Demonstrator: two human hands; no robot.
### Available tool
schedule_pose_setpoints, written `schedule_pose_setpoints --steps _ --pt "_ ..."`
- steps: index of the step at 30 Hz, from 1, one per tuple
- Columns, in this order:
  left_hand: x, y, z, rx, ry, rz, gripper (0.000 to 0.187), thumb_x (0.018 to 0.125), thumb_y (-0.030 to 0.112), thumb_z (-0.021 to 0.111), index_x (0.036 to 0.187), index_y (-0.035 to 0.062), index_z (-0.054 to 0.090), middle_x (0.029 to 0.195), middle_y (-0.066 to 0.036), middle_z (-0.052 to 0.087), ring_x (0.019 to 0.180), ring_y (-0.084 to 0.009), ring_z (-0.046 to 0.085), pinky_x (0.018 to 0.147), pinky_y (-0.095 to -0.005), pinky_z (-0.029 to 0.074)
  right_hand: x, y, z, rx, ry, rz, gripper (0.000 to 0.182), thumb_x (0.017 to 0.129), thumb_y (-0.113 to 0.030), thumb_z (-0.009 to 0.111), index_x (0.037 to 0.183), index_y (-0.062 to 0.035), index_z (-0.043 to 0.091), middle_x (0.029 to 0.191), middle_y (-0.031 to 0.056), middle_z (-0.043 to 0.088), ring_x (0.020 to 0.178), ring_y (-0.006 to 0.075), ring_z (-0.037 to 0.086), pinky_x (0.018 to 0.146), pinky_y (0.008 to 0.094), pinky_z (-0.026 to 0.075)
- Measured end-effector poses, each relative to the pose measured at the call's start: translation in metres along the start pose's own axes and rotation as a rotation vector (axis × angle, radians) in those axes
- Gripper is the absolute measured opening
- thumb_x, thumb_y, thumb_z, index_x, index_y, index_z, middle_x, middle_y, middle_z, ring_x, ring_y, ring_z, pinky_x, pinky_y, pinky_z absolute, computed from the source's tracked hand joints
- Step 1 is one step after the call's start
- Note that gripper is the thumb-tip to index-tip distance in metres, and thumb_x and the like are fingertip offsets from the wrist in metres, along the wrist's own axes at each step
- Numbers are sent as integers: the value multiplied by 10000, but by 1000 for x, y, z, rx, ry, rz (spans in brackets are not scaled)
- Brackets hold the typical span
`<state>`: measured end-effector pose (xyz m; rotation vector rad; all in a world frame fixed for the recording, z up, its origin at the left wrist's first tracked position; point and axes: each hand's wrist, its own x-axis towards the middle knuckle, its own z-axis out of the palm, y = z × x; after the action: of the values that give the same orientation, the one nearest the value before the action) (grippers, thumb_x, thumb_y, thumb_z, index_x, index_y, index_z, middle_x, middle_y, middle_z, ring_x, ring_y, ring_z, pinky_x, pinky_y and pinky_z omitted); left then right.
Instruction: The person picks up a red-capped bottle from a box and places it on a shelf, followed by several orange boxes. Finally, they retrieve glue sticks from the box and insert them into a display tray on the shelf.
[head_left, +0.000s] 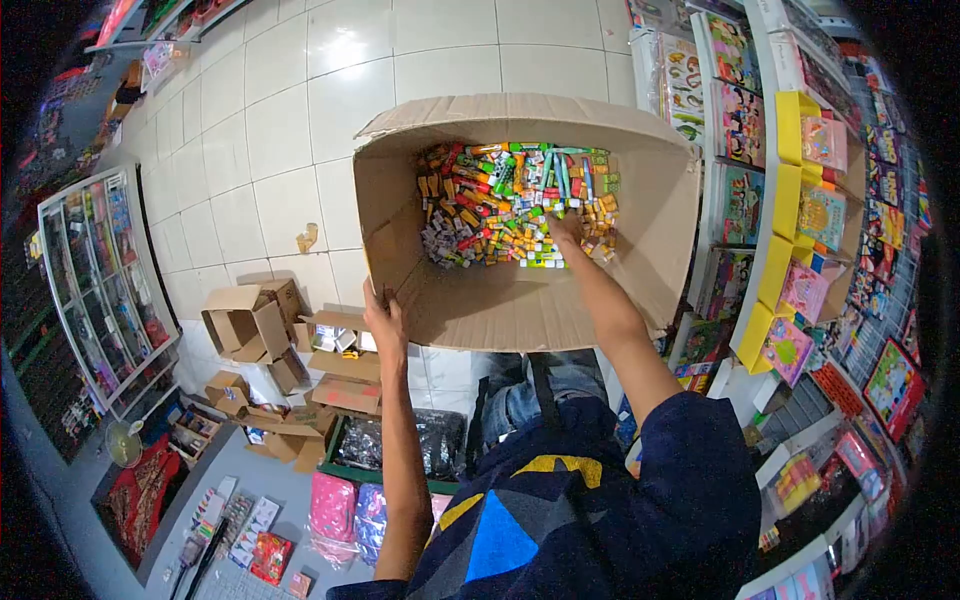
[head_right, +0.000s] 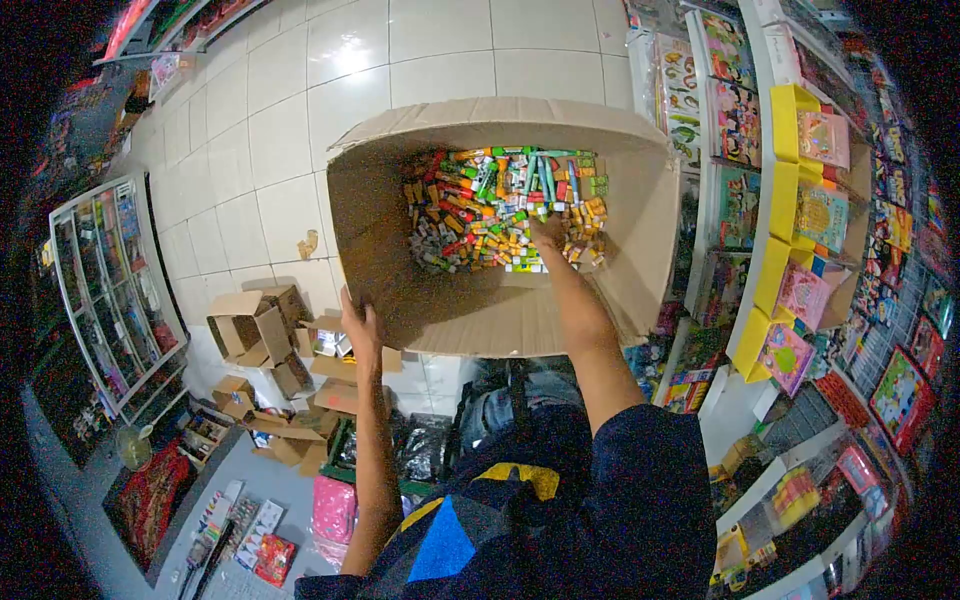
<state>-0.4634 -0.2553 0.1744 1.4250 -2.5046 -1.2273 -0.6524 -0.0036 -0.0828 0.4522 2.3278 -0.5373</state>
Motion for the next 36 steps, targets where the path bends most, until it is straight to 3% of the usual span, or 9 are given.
schedule_pose_setpoints --steps 9,11,13,15,18,23,26,29,36 --pt "-1 -7 0 -59 36 99 409 863 -50 439 1269 -5 409 1028 -256 612 1006 -343 610 843 -353 456 -17 18 -12 335 -18 -239 738 749 -428 698 1306 -14 446 1187 223 575 1121 326 544 946 389 423" --pt "-1 -13 0 -81 37 143 389 875 -34 429 1263 -4 412 1022 -255 613 994 -345 613 830 -351 460 -15 20 -11 477 -12 -326 601 721 -389 739 1159 -21 553 944 154 659 740 254 637 685 373 511" --pt "0 -26 2 -137 4 179 380 875 -6 445 1255 3 420 1011 -244 620 969 -341 616 806 -358 465 -23 19 -20 383 -21 -301 539 699 -380 765 1078 -33 601 869 130 663 647 237 615 598 358 505" --pt "6 -40 0 -157 -26 222 380 872 2 454 1251 7 425 1007 -238 623 963 -344 617 802 -367 466 -42 7 -45 420 -247 -250 511 645 -440 792 942 -53 640 792 101 654 643 217 610 625 357 500" --pt "5 -32 -3 -183 15 315 390 860 -6 460 1249 13 434 1001 -227 624 959 -342 618 812 -367 465 -7 28 12 343 106 -405 489 626 -433 808 899 -59 649 770 78 642 658 197 603 630 347 488" --pt "4 -33 2 -275 6 292 398 856 36 523 1247 3 454 1105 -219 585 1051 -347 566 910 -403 417 -76 -3 -37 522 -13 -438 466 658 -361 814 941 -35 640 828 70 645 754 184 605 679 339 483" --pt "-13 5 -11 281 291 432 420 841 126 604 1226 13 477 1128 -194 558 1095 -354 510 946 -437 370 -109 -12 -51 574 68 -530 480 663 -335 818 978 -26 632 876 81 649 820 195 610 741 333 480" --pt "-35 46 -26 218 382 692 428 821 202 652 1184 24 512 1126 -177 543 1103 -360 477 950 -455 348 -192 -42 -108 745 -21 -530 501 635 -343 840 968 -38 623 922 85 649 871 198 606 777 331 475" --pt "-66 84 -9 -173 -520 710 363 878 240 621 1122 -14 535 927 -187 608 797 -234 615 738 -351 481 -252 -54 -109 899 40 -723 439 668 -340 825 909 -38 616 848 49 626 797 151 587 725 304 471"
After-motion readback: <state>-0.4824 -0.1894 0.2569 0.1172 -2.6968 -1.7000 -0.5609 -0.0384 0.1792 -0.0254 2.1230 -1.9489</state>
